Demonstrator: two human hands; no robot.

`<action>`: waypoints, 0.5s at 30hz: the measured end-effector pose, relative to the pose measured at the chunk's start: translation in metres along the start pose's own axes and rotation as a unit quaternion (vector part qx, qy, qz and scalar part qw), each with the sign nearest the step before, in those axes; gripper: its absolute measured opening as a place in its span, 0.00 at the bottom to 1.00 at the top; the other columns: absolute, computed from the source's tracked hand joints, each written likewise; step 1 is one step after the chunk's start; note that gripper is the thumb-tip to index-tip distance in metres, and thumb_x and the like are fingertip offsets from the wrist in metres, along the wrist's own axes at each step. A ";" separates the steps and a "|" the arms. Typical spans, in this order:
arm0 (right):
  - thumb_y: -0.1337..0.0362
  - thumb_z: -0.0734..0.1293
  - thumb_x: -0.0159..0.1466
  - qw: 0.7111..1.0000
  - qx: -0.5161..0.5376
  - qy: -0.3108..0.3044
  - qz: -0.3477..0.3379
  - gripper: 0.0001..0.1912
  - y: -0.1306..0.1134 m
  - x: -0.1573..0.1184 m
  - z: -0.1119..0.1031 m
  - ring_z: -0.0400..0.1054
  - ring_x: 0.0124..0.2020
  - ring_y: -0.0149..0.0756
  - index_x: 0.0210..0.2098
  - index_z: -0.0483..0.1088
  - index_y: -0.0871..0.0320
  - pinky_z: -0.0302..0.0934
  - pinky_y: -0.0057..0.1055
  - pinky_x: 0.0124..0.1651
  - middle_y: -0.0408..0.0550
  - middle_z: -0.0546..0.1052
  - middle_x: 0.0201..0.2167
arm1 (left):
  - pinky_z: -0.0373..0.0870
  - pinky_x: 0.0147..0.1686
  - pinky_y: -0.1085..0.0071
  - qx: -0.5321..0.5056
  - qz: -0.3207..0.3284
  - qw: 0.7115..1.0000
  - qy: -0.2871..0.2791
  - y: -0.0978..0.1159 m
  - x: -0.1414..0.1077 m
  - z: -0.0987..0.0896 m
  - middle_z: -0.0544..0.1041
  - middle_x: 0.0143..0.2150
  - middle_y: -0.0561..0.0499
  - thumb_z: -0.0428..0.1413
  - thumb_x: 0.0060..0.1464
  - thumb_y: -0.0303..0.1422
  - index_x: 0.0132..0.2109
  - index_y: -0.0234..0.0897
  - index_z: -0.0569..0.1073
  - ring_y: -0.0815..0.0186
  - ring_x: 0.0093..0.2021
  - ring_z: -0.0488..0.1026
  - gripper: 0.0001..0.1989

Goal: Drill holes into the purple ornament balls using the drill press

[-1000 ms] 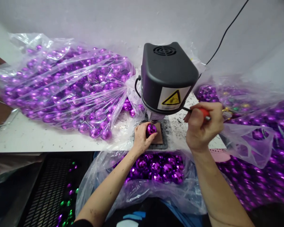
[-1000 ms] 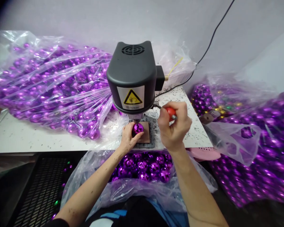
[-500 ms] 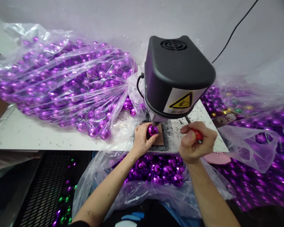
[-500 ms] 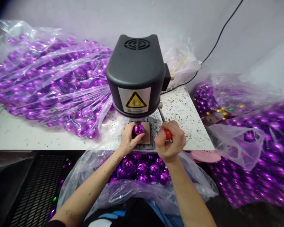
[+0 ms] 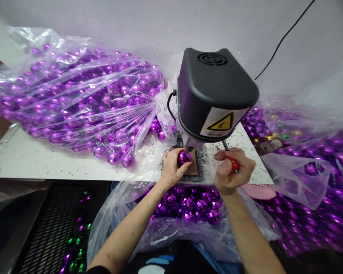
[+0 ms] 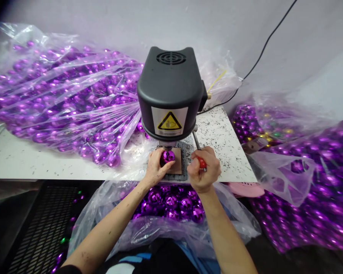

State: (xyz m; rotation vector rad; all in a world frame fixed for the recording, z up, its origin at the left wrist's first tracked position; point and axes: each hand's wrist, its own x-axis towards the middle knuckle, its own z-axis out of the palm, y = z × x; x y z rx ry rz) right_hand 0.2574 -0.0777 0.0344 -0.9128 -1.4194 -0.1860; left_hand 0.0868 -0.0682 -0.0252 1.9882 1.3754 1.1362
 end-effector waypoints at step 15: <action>0.46 0.58 0.69 0.988 -0.083 -0.024 0.126 0.22 -0.017 0.131 0.012 0.58 0.19 0.23 0.28 0.63 0.57 0.50 0.26 0.25 0.36 0.60 0.18 | 0.64 0.57 0.58 -0.053 0.016 0.998 0.022 -0.005 -0.005 -0.002 0.77 0.55 0.43 0.64 0.57 0.37 0.57 0.38 0.69 0.55 0.56 0.72 0.23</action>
